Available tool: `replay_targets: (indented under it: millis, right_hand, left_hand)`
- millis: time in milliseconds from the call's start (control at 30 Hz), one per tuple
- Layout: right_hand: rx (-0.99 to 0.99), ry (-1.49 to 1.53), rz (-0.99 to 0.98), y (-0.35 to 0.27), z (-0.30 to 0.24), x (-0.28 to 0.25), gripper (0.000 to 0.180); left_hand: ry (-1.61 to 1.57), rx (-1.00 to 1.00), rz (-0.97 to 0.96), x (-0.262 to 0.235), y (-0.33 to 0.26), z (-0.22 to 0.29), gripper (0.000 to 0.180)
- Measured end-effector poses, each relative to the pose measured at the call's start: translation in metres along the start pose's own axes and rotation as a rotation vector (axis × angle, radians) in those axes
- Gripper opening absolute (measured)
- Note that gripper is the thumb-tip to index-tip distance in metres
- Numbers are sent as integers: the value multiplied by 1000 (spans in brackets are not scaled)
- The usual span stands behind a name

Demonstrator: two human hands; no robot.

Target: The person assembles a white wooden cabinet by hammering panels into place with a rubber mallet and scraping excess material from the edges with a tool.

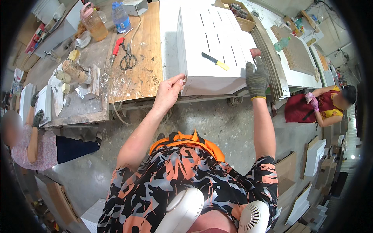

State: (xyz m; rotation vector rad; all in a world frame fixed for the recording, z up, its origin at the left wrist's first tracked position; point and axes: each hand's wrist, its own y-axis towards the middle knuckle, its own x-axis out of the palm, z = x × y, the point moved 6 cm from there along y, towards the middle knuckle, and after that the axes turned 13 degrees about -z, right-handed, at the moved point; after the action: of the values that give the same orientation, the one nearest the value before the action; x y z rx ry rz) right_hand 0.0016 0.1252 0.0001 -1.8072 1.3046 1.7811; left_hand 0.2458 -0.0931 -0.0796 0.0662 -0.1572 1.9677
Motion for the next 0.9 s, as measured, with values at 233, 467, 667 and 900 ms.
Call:
replay_targets:
  millis: [233, 467, 667, 900]
  right_hand:
    - [177, 305, -405, 5, 48, 23, 47]
    - [251, 496, -592, 10, 62, 30, 43]
    - [404, 614, -699, 15, 55, 22, 46]
    - [561, 790, -795, 14, 57, 24, 50]
  left_hand:
    - [97, -217, -73, -5, 16, 23, 60]
    - [301, -448, -281, 2, 41, 33, 46]
    - [171, -526, -303, 0, 42, 29, 42]
    - [153, -585, -303, 4, 39, 34, 46]
